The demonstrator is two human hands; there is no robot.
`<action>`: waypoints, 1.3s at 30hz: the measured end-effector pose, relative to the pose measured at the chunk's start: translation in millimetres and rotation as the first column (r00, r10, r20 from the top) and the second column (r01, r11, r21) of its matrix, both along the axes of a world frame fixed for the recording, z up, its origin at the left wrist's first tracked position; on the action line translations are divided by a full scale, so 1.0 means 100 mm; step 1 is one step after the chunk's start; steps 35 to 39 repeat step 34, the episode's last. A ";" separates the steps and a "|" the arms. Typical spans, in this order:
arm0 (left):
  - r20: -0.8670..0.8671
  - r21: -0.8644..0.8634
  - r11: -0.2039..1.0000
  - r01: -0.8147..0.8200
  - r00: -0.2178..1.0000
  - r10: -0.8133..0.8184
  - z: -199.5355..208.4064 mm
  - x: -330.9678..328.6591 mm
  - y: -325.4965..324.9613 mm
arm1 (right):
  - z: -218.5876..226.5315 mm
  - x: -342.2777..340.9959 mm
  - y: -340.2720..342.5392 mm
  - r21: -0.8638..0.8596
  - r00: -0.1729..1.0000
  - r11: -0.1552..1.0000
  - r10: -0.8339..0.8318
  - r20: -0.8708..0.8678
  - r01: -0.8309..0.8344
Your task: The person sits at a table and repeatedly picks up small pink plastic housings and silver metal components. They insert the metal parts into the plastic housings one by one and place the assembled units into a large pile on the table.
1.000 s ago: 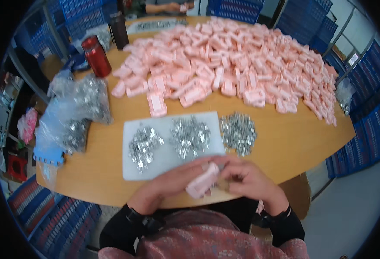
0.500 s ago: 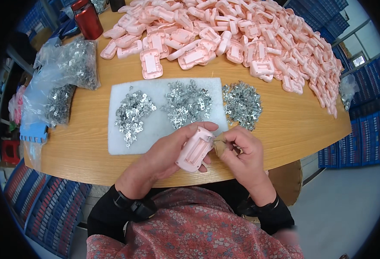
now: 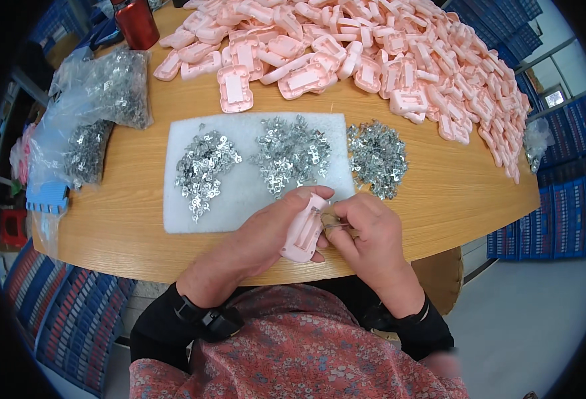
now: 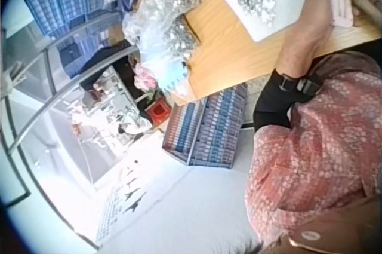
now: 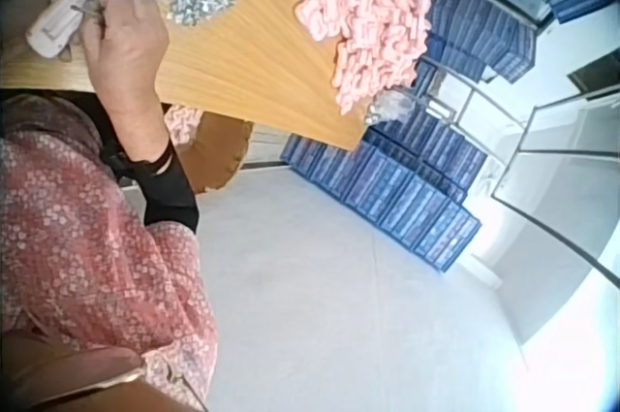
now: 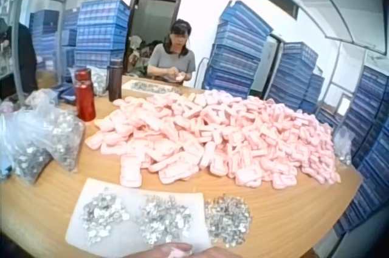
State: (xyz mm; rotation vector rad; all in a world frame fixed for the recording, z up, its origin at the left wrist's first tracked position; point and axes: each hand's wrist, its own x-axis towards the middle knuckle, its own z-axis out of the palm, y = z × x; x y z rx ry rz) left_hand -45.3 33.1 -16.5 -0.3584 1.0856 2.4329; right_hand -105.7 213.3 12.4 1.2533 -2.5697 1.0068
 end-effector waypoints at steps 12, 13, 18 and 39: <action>-0.042 -0.022 0.998 -0.065 0.997 0.064 -0.01 0.03 0.03 | 0.05 0.05 0.13 0.000 0.998 0.999 -0.035 0.048 0.035; -0.046 -0.019 0.998 -0.060 0.997 0.059 -0.01 0.03 0.03 | 0.05 0.07 0.12 0.017 0.999 1.000 -0.009 0.038 0.009; -0.045 -0.074 0.996 -0.057 0.998 0.054 -0.06 0.05 0.03 | 0.05 0.11 0.17 0.111 0.996 0.989 0.091 0.025 -0.093; -0.033 -0.055 0.998 0.026 0.999 -0.027 -0.01 0.04 0.02 | -0.13 0.08 0.10 -0.060 0.982 0.998 0.006 0.188 0.005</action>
